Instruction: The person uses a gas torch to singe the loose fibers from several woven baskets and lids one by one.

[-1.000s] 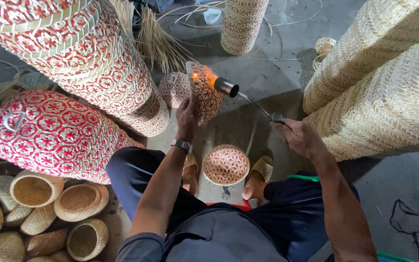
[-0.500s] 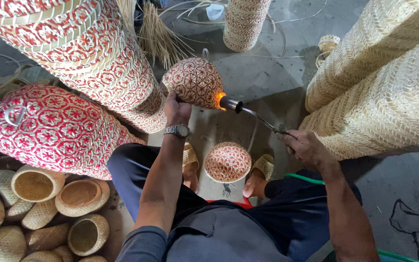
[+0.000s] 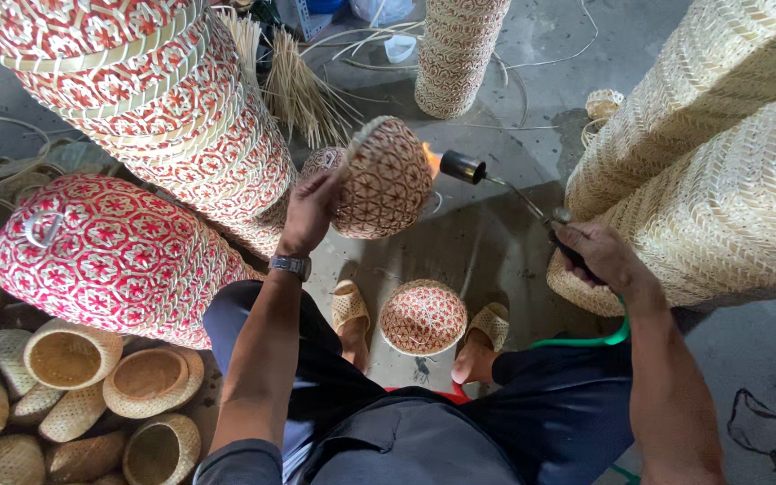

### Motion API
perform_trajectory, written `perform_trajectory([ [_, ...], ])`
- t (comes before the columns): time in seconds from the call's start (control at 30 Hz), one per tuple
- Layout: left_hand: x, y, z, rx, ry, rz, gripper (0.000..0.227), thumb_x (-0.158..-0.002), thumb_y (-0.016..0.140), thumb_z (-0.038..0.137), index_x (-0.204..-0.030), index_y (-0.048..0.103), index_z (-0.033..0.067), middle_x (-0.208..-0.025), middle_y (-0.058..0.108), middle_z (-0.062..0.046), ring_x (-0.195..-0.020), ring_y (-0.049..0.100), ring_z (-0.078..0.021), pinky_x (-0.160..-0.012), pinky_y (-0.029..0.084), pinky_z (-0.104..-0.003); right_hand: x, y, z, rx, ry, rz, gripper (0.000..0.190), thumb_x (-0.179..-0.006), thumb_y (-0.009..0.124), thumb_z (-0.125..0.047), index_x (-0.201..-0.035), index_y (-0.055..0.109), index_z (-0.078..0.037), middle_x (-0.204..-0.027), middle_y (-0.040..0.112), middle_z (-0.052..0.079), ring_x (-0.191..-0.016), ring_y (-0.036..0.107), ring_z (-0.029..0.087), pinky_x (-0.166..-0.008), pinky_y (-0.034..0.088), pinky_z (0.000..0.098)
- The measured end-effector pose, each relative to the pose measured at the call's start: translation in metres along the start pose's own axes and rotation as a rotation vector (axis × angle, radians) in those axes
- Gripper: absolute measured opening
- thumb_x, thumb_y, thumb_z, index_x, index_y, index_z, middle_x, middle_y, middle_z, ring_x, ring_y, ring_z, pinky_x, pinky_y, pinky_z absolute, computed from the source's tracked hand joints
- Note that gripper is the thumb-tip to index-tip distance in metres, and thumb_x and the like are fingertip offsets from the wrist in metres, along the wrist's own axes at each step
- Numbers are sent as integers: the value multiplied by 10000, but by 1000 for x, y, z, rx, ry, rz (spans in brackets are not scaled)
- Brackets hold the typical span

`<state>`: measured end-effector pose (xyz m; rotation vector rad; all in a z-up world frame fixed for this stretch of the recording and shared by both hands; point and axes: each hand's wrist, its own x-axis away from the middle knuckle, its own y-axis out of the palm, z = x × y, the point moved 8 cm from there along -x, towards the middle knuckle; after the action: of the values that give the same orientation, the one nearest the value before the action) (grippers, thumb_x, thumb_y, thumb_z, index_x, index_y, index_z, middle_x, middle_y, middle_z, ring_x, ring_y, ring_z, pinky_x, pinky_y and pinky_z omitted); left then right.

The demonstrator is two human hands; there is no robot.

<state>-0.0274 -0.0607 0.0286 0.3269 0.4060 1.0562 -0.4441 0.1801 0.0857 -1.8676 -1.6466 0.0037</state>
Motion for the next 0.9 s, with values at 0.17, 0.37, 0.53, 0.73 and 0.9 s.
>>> perform_trajectory([
  [0.17, -2, 35, -11, -686, 182, -109, 227, -975, 666, 183, -1153, 713, 51, -1044, 764, -54, -935, 722, -146, -827, 622, -289, 6, 5, -28, 44, -84, 17, 477, -1010, 540, -448, -816, 672, -33, -577, 604, 50, -437, 492, 125, -395, 388, 326],
  [0.37, 25, 87, -20, -1486, 498, -126, 93, -978, 636, 93, -942, 721, 84, -923, 704, -79, -889, 647, -226, -805, 465, -410, 21, 7, -44, 204, -134, 72, 422, -1016, 560, -413, -841, 690, -51, -576, 585, 43, -454, 523, 126, -419, 433, 323],
  [0.53, 30, 104, -38, -1778, 610, -203, 209, -945, 568, -10, -1082, 706, 64, -954, 641, -97, -937, 610, -223, -938, 473, -387, 27, 2, -52, 293, -99, 133, 411, -1031, 543, -425, -890, 691, -69, -581, 570, 50, -467, 530, 128, -436, 460, 332],
  [0.73, 43, 120, -48, -1878, 689, -336, 246, -877, 592, 21, -1096, 701, 39, -930, 612, -80, -927, 593, -213, -958, 478, -381, 13, -3, -63, 305, -146, 199, 494, -1053, 566, -439, -876, 700, 2, -604, 614, 71, -493, 595, 162, -467, 487, 342],
  [0.9, 59, 146, -46, -1806, 683, -451, 184, -875, 620, 82, -1033, 708, 52, -937, 604, -75, -936, 587, -221, -965, 461, -399, 17, 28, -122, 728, -998, 329, 454, -1141, 438, -355, -1329, 730, -62, -795, 642, 72, -637, 606, 155, -555, 520, 336],
])
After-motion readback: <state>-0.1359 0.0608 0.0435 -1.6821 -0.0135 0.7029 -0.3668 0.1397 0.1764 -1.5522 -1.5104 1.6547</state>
